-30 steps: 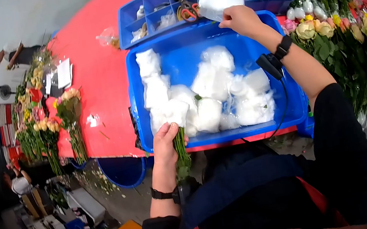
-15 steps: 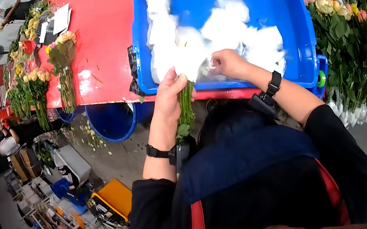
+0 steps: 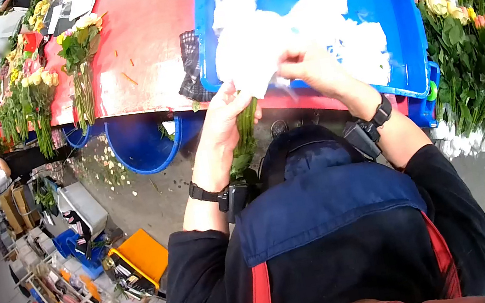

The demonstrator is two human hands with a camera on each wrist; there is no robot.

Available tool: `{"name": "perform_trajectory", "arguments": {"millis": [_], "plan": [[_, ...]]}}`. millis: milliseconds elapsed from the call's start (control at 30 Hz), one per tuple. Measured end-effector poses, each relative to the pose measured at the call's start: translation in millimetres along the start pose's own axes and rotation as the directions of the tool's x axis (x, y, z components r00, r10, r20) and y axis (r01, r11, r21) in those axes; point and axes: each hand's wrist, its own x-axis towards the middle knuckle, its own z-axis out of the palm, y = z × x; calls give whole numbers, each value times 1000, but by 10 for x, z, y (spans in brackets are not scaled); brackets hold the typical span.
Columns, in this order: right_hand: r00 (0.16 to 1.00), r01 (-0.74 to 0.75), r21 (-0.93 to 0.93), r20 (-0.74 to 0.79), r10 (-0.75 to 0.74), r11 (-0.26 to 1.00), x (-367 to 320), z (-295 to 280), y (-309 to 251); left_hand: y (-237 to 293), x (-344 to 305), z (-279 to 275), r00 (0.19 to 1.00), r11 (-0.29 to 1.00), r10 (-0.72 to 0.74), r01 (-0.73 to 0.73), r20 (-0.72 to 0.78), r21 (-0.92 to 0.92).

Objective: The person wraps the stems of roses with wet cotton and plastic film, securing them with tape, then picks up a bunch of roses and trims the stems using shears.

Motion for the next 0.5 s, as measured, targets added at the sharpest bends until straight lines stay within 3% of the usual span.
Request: {"name": "perform_trajectory", "arguments": {"millis": [67, 200, 300, 367, 433, 500], "plan": [[990, -132, 99, 66, 126, 986, -13, 87, -28, 9, -21, 2, 1000, 1000, 13, -13, -5, 13], [978, -75, -234, -207, 26, 969, 47, -100, 1, 17, -49, -115, 1000, 1000, 3, -3, -10, 23], [970, 9, -469, -209, -121, 883, 125, -81, 92, 23, -66, -123, 998, 998, -51, 50, 25, 34], [990, 82, -574, -49, -134, 815, 121, 87, 175, 41, -80, -47, 994, 994, -95, 92, 46, 62], [981, 185, -495, 49, -185, 849, 49, 187, 171, 41, -82, -36, 992, 989, -118, 113, 48, 94], [995, 56, -476, 101, -9, 878, 71, -5, 241, 39, -92, -51, 992, 986, -123, 119, 27, 119]]}}
